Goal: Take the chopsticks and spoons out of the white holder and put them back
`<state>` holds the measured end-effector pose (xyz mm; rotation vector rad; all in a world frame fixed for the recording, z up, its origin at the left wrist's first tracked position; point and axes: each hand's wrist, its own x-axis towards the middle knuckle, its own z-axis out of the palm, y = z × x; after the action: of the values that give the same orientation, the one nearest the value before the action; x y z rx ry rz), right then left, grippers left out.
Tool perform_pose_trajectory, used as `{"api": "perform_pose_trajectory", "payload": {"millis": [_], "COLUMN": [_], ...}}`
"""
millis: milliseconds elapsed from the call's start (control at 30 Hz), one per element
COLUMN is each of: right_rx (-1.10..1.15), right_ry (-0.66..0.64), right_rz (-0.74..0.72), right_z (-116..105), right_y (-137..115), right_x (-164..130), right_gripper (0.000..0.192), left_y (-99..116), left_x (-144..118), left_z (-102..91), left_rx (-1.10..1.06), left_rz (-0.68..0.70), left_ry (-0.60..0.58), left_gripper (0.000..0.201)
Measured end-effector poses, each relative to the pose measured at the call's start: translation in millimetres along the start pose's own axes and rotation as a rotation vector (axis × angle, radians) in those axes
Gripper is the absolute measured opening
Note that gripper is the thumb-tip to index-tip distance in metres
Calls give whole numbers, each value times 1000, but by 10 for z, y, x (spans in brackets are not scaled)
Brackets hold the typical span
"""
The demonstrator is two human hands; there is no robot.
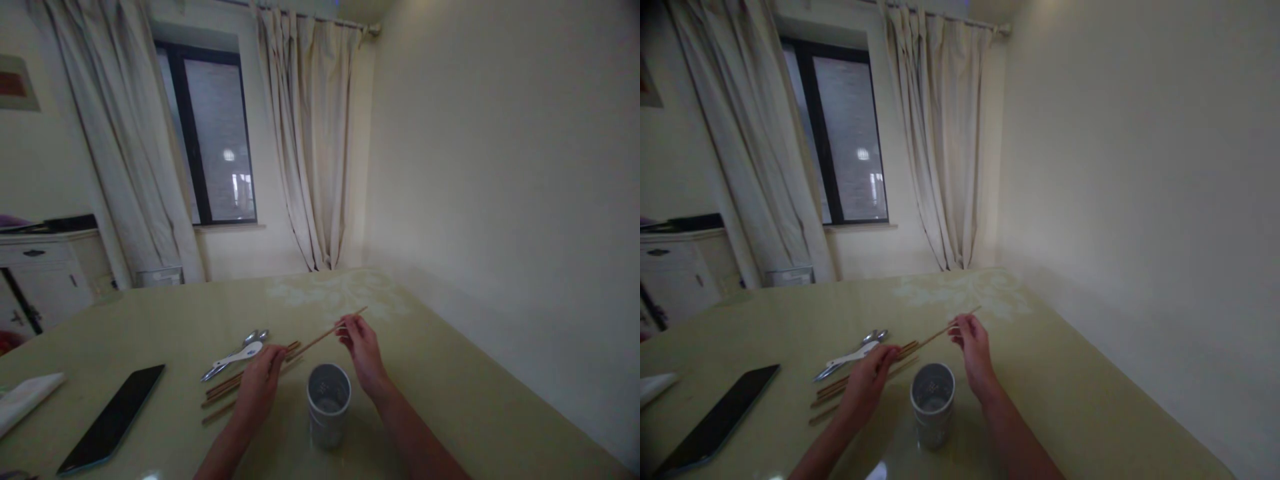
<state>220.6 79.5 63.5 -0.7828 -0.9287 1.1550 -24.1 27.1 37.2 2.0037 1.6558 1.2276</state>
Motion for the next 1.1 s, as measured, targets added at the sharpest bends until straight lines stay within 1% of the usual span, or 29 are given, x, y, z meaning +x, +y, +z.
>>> {"api": "perform_pose_trajectory", "payload": {"millis": [67, 133, 167, 233, 333, 433, 533, 567, 633, 667, 733, 767, 833, 900, 967, 1033, 1100], "right_rx": [96, 143, 146, 121, 20, -102, -143, -131, -96, -92, -138, -183, -265, -287, -265, -227, -174], "right_ry": [183, 266, 266, 197, 2, -170, -266, -269, -228, -195, -162, -174, -250, -328, -356, -300, -145], "right_rz": [-131, -228, -258, -278, -243, -185, -113, -85, -32, -7, 39, 61, 103, 126, 131, 99, 9], "right_z": [-135, -255, -293, -307, -202, -62, 11, 18, 15, 11, 7, 11, 34, 69, 95, 84, 9], "right_y": [-192, -371, -440, -524, -520, -442, -348, -310, -218, -163, -38, 26, 142, 218, 233, 180, 67], "right_x": [99, 158, 164, 132, 8, -117, -171, -169, -144, -125, -97, -93, -108, -142, -165, -146, -74], "right_gripper": [54, 53, 51, 47, 44, 43, 43, 44, 51, 55, 61, 63, 64, 62, 57, 54, 54], "left_y": [-138, -251, -286, -309, -265, -191, -114, -89, -40, -16, 31, 55, 101, 132, 132, 89, 7], "left_x": [13, 4, -5, -22, -32, -33, -44, -52, -70, -80, -102, -113, -133, -145, -143, -119, -79], "left_z": [-82, -126, -134, -133, -125, -112, -62, -34, 34, 72, 144, 176, 225, 254, 260, 233, 169], "left_rx": [142, 292, 347, 404, 429, 452, 418, 387, 294, 233, 106, 51, -26, -73, -92, -69, -1], "left_rz": [-26, -33, -37, -46, -52, -47, -99, -129, -158, -137, -32, 28, 117, 149, 155, 132, 76], "left_ry": [-11, -87, -130, -204, -259, -244, -237, -237, -214, -183, -105, -73, -65, -109, -136, -105, -35], "left_gripper": [35, 27, 24, 21, 19, 20, 25, 27, 30, 30, 30, 31, 32, 33, 33, 33, 35]}}
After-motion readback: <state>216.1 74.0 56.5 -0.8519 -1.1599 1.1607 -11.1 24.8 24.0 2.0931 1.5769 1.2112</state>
